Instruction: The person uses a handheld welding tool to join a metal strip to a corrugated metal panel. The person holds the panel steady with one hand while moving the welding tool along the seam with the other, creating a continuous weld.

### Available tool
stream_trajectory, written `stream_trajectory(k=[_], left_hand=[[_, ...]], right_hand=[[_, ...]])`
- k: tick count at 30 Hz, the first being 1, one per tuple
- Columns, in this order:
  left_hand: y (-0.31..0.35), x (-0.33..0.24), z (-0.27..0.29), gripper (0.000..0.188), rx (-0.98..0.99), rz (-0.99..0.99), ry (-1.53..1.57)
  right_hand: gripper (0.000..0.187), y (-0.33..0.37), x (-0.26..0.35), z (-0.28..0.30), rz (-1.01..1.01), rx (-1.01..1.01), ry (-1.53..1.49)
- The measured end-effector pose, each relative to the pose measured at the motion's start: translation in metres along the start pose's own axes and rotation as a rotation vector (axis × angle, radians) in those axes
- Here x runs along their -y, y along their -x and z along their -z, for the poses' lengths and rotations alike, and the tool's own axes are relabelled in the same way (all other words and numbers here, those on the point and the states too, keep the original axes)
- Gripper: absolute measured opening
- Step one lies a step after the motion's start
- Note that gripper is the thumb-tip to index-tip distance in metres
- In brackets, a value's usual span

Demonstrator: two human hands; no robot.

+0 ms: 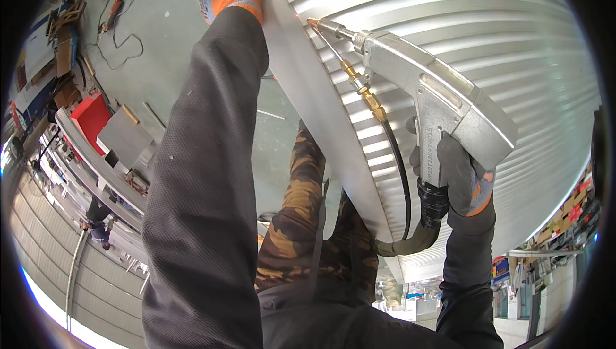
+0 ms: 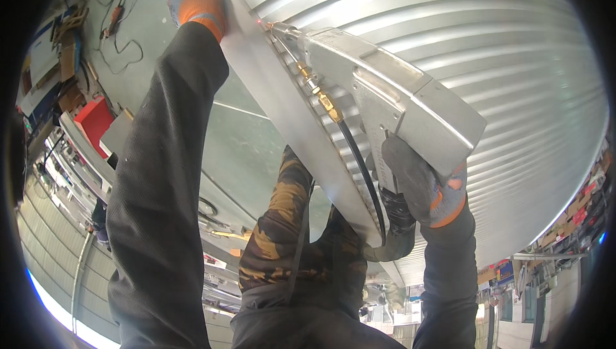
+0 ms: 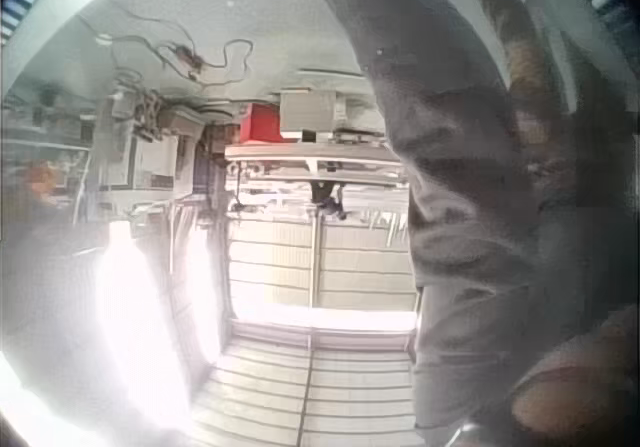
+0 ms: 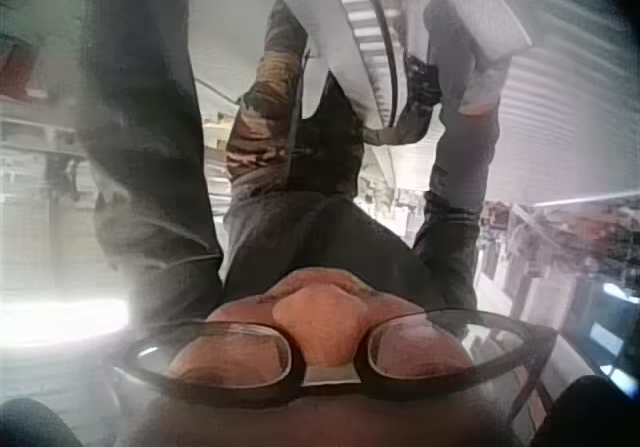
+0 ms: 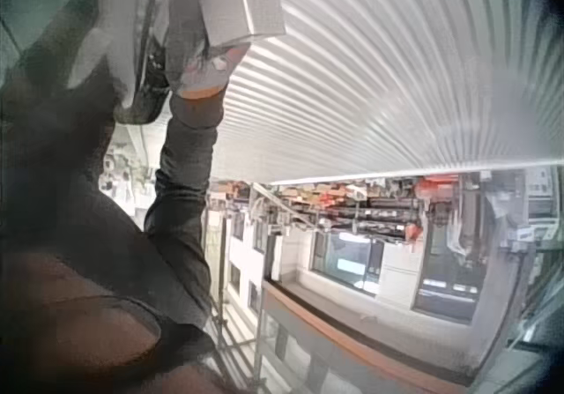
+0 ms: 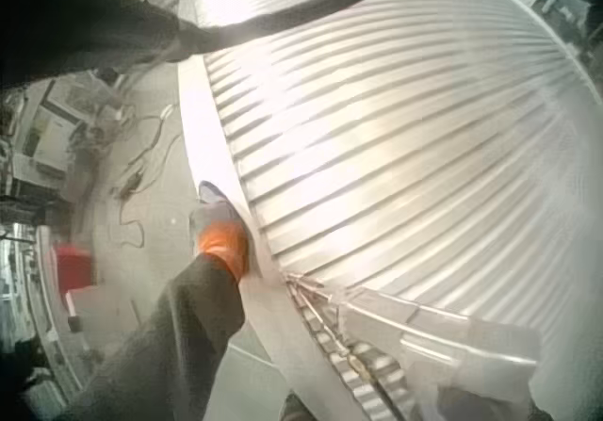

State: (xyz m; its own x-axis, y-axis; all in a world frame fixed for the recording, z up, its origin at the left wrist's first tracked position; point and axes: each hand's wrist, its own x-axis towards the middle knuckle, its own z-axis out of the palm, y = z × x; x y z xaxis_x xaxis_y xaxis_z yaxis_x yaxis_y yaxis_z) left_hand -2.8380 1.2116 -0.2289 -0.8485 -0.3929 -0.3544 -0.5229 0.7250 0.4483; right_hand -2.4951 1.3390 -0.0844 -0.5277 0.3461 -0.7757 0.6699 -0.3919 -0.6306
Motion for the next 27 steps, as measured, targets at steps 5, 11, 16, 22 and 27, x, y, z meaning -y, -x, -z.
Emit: stream_trajectory(k=[5,11,16,22,27], left_hand=[[0.000,-0.002,0.000,0.050,0.000,0.002,-0.008],[-0.002,0.001,-0.001,0.050,-0.004,0.004,-0.009],[-0.001,0.001,-0.003,0.050,-0.003,0.002,-0.010],[0.000,0.001,-0.002,0.049,-0.006,0.002,-0.013],[0.000,0.002,-0.001,0.049,-0.011,0.003,-0.015]], right_hand=[[0.053,-0.008,-0.002,-0.010,-0.017,-0.049,-0.160],[0.045,-0.012,0.007,-0.006,-0.110,0.031,-0.149],[0.045,-0.015,-0.016,0.003,-0.149,0.054,-0.418],[0.048,-0.019,-0.007,-0.004,-0.199,0.037,-0.320],[0.067,-0.016,-0.012,-0.009,-0.094,0.001,-0.227]])
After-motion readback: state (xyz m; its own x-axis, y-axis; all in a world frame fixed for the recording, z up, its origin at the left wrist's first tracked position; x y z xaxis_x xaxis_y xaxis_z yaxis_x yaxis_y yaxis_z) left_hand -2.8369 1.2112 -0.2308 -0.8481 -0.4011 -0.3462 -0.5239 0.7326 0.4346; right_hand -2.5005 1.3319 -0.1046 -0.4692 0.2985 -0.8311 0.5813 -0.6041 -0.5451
